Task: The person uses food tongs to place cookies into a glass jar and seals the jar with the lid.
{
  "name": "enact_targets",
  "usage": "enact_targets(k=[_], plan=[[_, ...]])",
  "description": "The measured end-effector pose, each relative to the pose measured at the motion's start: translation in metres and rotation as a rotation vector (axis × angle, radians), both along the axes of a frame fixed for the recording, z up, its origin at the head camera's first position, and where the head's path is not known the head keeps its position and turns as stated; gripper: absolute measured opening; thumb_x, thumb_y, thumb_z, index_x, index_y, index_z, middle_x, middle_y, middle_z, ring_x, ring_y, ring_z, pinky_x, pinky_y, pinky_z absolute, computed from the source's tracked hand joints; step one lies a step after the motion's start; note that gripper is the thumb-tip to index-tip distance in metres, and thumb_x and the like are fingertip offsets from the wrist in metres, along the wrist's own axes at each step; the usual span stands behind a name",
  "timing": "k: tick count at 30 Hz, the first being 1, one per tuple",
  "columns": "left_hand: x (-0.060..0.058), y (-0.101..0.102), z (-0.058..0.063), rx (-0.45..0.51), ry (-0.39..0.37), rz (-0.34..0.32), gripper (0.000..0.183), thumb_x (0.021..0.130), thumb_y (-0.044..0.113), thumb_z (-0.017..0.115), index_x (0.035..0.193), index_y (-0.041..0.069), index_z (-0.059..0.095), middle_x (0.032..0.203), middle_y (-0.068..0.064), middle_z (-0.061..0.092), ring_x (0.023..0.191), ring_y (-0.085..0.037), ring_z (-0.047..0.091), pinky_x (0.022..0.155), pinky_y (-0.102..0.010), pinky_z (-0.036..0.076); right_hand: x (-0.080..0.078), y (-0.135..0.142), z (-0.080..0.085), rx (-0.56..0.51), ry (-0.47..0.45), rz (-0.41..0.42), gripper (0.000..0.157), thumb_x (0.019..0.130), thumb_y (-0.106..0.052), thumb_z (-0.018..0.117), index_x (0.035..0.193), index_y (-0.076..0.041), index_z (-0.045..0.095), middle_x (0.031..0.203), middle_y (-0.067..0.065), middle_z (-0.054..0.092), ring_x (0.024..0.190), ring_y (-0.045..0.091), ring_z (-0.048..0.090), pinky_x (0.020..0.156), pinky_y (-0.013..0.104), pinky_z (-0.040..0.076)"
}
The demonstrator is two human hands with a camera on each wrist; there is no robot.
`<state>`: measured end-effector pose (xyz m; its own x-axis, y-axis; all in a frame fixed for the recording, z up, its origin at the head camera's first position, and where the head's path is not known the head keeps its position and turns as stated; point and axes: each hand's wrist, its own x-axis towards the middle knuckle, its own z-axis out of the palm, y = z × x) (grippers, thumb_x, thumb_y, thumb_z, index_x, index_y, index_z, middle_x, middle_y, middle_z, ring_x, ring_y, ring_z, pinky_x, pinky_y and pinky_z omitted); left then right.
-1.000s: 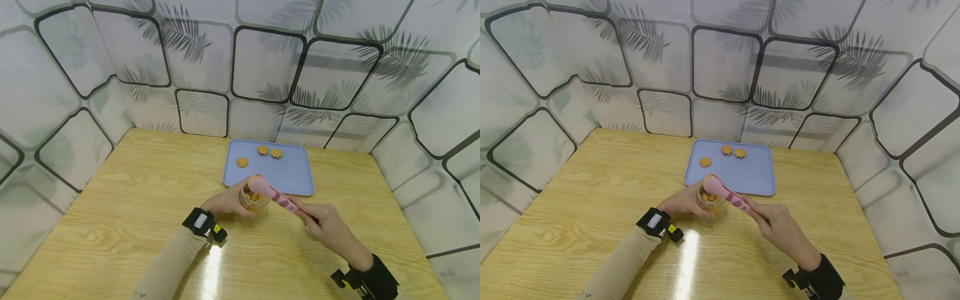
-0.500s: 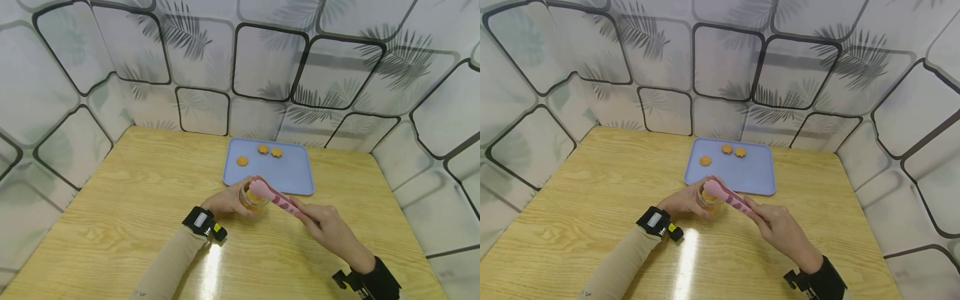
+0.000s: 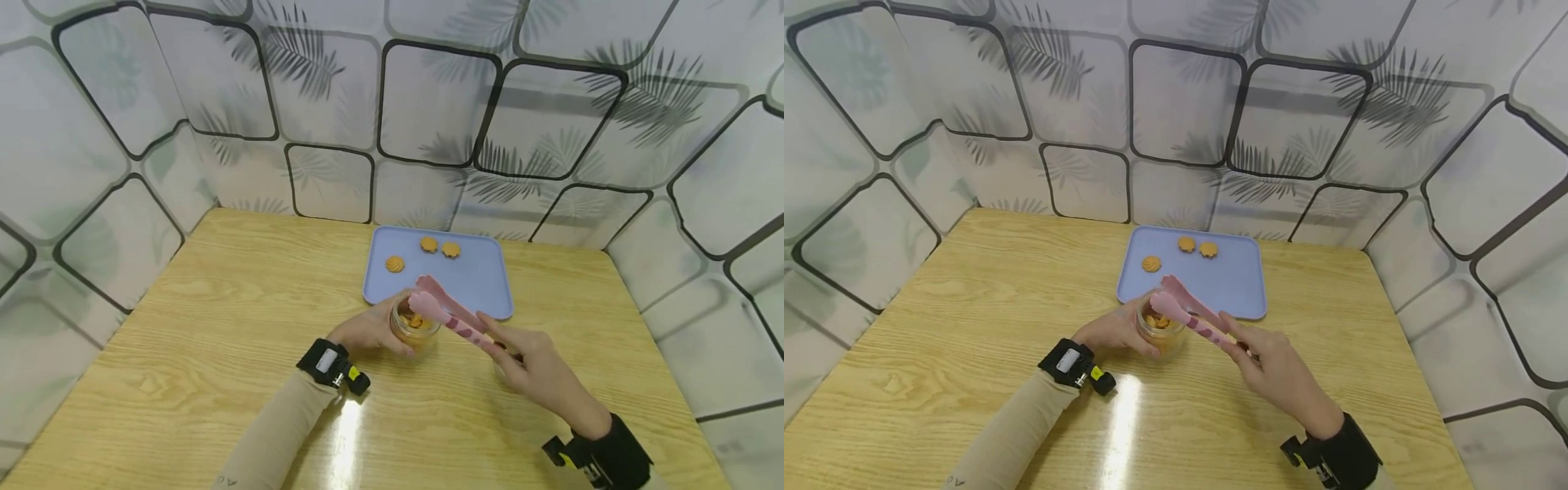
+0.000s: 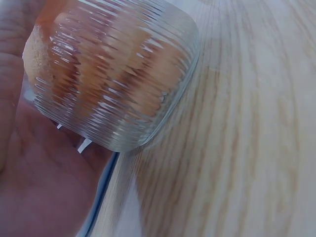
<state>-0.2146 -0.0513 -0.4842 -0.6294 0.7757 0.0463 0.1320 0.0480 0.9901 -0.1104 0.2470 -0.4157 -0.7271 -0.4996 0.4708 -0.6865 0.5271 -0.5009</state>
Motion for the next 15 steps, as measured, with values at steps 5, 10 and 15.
enact_targets(k=[5, 10, 15], plan=[[0.000, 0.000, -0.002, -0.012, 0.025, 0.021, 0.093, 0.073, -0.001, 0.088, 0.149, 0.024, 0.042, 0.142, -0.004, 0.053, 0.133, -0.020, 0.049, 0.114, -0.038, 0.041, -0.017, 0.009, -0.003, -0.019, 0.032, -0.113, 0.052, 0.092, 0.003, 0.069, 0.142, 0.001, 0.057, 0.073, -0.003, 0.069, 0.045, -0.012, 0.023, 0.043, 0.010, 0.026], [-0.001, 0.000, -0.004, 0.030, 0.045, 0.001, 0.096, 0.072, -0.005, 0.088, 0.151, 0.023, 0.041, 0.144, -0.010, 0.054, 0.132, -0.020, 0.050, 0.115, -0.038, 0.040, -0.045, 0.021, -0.007, 0.093, 0.043, -0.257, 0.049, 0.096, -0.008, 0.070, 0.141, 0.001, 0.057, 0.079, 0.004, 0.072, 0.044, -0.004, 0.031, 0.042, 0.018, 0.030], [-0.002, 0.001, -0.004, 0.032, 0.042, -0.008, 0.097, 0.072, -0.004, 0.088, 0.152, 0.023, 0.041, 0.145, -0.011, 0.053, 0.133, -0.021, 0.049, 0.115, -0.037, 0.040, -0.071, 0.029, -0.012, 0.254, 0.047, -0.372, 0.051, 0.097, -0.019, 0.071, 0.142, -0.002, 0.058, 0.075, 0.005, 0.066, 0.050, 0.006, 0.035, 0.049, 0.024, 0.031]])
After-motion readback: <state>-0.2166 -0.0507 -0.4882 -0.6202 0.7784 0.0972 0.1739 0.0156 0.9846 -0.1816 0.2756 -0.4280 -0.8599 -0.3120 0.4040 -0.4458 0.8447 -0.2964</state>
